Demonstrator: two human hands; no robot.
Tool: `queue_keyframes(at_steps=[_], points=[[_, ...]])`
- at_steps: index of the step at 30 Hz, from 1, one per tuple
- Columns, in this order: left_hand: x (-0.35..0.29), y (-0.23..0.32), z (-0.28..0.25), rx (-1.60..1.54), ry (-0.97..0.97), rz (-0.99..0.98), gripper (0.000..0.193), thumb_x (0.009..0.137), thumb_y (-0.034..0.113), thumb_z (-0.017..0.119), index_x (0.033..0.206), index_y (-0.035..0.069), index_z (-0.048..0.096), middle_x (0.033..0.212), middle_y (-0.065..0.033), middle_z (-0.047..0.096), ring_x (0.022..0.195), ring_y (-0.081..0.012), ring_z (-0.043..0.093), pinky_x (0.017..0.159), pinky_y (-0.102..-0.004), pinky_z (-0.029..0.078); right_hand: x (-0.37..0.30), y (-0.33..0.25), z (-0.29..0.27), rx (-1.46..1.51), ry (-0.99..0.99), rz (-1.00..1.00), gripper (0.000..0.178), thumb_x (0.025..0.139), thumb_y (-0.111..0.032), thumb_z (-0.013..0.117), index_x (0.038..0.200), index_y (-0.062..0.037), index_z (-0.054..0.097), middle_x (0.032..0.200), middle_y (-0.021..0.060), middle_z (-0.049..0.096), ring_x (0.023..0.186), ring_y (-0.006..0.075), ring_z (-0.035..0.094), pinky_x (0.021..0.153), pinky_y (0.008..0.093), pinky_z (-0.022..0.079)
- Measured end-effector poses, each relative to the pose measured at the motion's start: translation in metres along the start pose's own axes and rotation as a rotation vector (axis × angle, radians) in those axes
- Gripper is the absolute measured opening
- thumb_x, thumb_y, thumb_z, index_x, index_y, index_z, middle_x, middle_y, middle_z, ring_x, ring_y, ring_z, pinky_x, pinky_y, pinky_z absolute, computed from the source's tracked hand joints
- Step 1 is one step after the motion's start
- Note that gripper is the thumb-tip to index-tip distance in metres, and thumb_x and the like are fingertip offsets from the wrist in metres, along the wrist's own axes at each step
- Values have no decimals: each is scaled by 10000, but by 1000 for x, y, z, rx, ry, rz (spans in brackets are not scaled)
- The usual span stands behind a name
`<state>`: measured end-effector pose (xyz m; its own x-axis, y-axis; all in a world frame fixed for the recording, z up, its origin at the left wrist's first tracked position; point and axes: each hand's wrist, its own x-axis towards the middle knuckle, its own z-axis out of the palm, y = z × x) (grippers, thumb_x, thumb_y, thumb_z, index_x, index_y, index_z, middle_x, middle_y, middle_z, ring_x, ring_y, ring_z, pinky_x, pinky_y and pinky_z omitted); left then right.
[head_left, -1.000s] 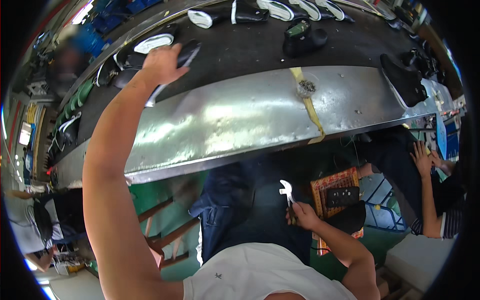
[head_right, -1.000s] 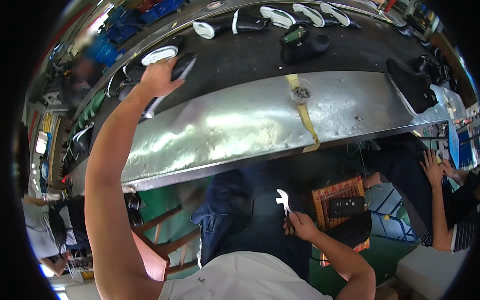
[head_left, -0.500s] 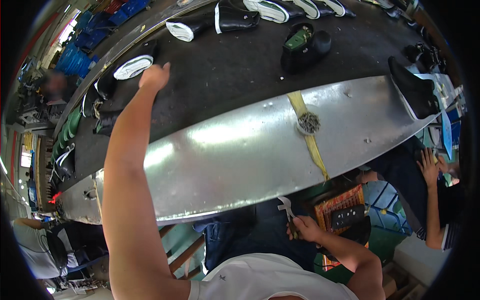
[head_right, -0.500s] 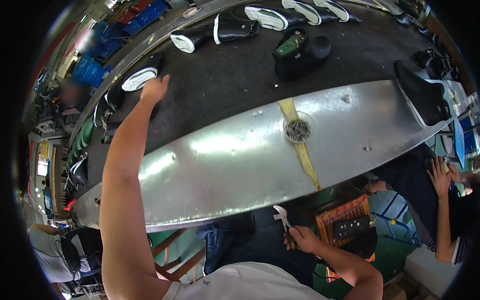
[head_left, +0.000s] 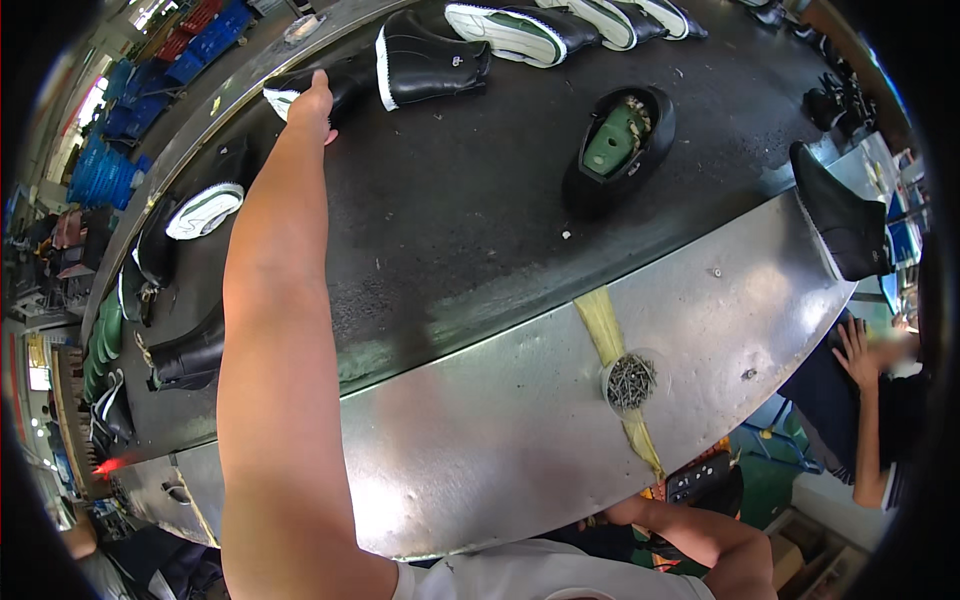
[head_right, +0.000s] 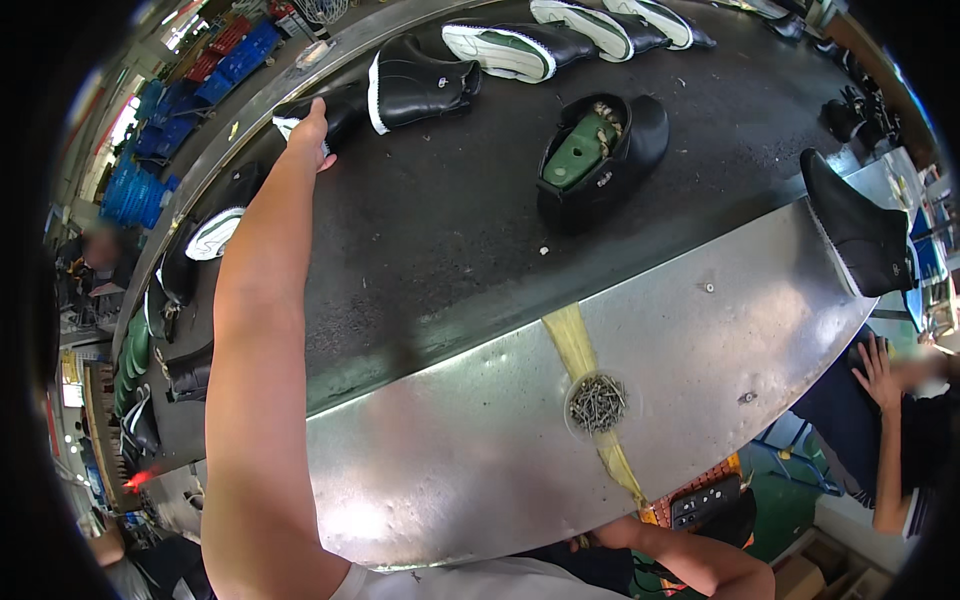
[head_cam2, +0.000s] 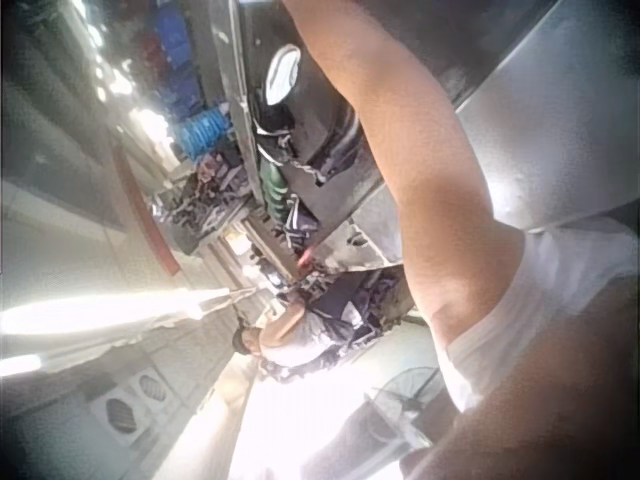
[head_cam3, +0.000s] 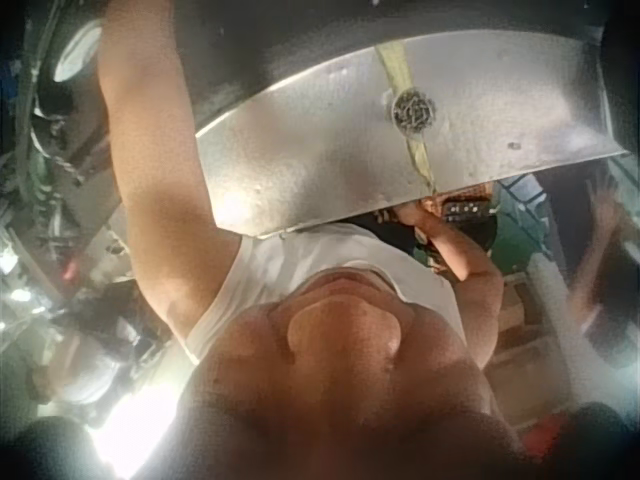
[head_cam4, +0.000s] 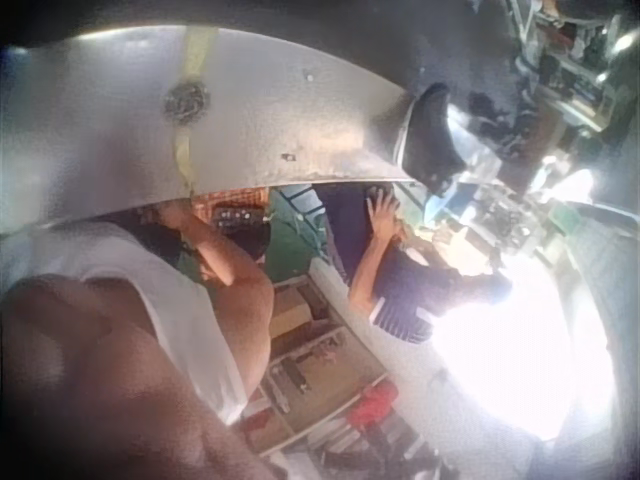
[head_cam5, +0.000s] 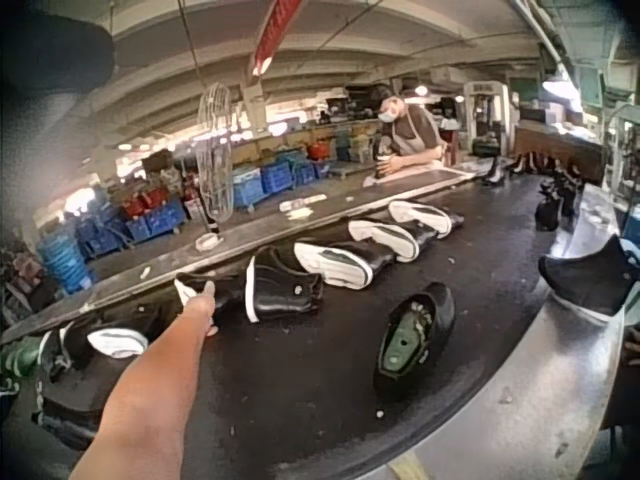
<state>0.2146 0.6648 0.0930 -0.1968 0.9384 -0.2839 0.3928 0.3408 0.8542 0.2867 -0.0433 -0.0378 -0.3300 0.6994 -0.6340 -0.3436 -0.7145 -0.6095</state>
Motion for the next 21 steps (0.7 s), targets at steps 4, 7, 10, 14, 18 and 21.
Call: queue_keyframes(at_steps=[4, 7, 10, 14, 18, 21], points=[[7, -2, -7, -334, 30, -39, 485, 947, 401, 692, 1307, 89, 599, 1303, -118, 580, 1119, -298, 596, 844, -533, 564, 3, 12, -2, -112, 17, 15, 249, 1078, -237, 438, 1104, -37, 585, 877, 109, 660, 733, 221, 679, 628, 339, 548], [-11, -18, -52, -540, -221, -47, 382, 981, 370, 642, 1251, 105, 591, 1247, -114, 605, 1083, -301, 607, 827, -516, 574, -3, 29, -5, -29, 29, 97, 346, 1094, -316, 398, 1124, -30, 590, 913, 108, 690, 757, 212, 701, 599, 316, 529], [-34, -26, -117, -743, -405, -131, 374, 1049, 415, 483, 1235, 108, 586, 1198, -118, 636, 1072, -300, 623, 815, -488, 576, -9, 39, -2, -83, 13, 109, 450, 1101, -386, 353, 1139, -6, 592, 936, 101, 712, 765, 195, 713, 566, 284, 504], [-126, -28, -182, -878, -544, -74, 386, 1073, 412, 429, 1241, 107, 598, 1162, -112, 680, 1029, -290, 660, 821, -482, 577, -18, 59, 5, -171, 17, 49, 523, 1105, -413, 297, 1126, 12, 602, 936, 103, 723, 760, 179, 717, 551, 261, 490], [-220, -37, -260, -855, -293, 668, 510, 1030, 393, 553, 1433, 102, 440, 1410, -110, 545, 1251, -324, 552, 958, -624, 491, -29, 79, 15, -256, 19, 24, 523, 1100, -413, 297, 1088, 2, 616, 906, 106, 721, 745, 169, 712, 537, 259, 485], [-296, -44, -307, -1385, -306, 98, 980, 906, 576, 663, 1593, 83, 168, 1628, -175, 262, 1472, -494, 243, 1114, -719, 306, -40, 96, 27, -295, 28, -7, 541, 1098, -434, 293, 1038, -13, 628, 859, 103, 720, 730, 171, 705, 541, 263, 491]])
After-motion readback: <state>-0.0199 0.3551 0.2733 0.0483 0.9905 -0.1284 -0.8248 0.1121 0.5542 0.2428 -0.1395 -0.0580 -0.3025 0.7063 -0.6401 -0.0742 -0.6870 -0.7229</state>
